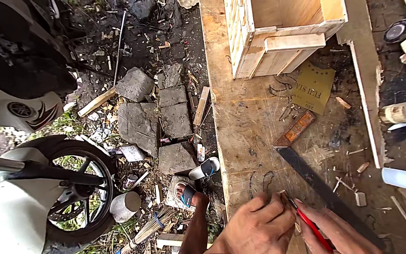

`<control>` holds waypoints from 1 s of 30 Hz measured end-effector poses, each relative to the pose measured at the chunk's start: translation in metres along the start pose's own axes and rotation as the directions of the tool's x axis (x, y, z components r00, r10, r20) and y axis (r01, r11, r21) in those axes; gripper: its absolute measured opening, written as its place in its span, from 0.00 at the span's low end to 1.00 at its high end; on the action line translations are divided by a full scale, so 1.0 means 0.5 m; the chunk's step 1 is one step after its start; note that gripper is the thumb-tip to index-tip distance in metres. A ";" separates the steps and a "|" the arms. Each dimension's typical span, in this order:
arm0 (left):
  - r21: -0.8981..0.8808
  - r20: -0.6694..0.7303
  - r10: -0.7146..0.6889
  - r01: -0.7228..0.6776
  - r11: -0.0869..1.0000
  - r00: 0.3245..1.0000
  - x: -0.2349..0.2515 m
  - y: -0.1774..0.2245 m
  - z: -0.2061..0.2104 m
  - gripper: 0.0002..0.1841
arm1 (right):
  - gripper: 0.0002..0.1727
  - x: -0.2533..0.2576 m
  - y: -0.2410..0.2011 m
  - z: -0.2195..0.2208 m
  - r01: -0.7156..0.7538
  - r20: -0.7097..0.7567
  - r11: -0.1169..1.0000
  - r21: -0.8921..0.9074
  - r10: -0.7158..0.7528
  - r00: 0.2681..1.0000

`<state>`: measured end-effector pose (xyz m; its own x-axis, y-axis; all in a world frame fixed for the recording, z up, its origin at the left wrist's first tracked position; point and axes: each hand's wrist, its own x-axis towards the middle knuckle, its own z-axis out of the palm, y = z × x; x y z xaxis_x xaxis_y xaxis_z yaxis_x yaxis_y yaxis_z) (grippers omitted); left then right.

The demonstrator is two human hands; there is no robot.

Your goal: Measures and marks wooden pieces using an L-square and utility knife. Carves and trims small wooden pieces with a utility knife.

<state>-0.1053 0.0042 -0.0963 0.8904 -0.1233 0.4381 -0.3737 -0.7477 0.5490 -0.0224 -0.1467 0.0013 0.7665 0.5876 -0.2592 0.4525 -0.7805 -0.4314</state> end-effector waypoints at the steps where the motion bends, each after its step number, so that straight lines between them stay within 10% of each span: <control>1: 0.001 0.005 0.003 -0.003 1.000 1.000 0.001 0.000 -0.001 0.13 | 0.14 -0.001 -0.001 0.000 -0.002 0.000 1.000 -0.004 0.002 1.000; 30: -0.019 0.050 0.033 -0.032 0.999 0.998 -0.009 -0.009 -0.002 0.13 | 0.13 -0.018 0.016 -0.005 -0.004 -0.064 0.991 0.136 0.013 0.998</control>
<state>-0.1077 0.0086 -0.1000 0.8893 -0.1804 0.4202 -0.4071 -0.7310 0.5477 -0.0243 -0.1588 0.0022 0.7998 0.5627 -0.2090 0.3831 -0.7466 -0.5440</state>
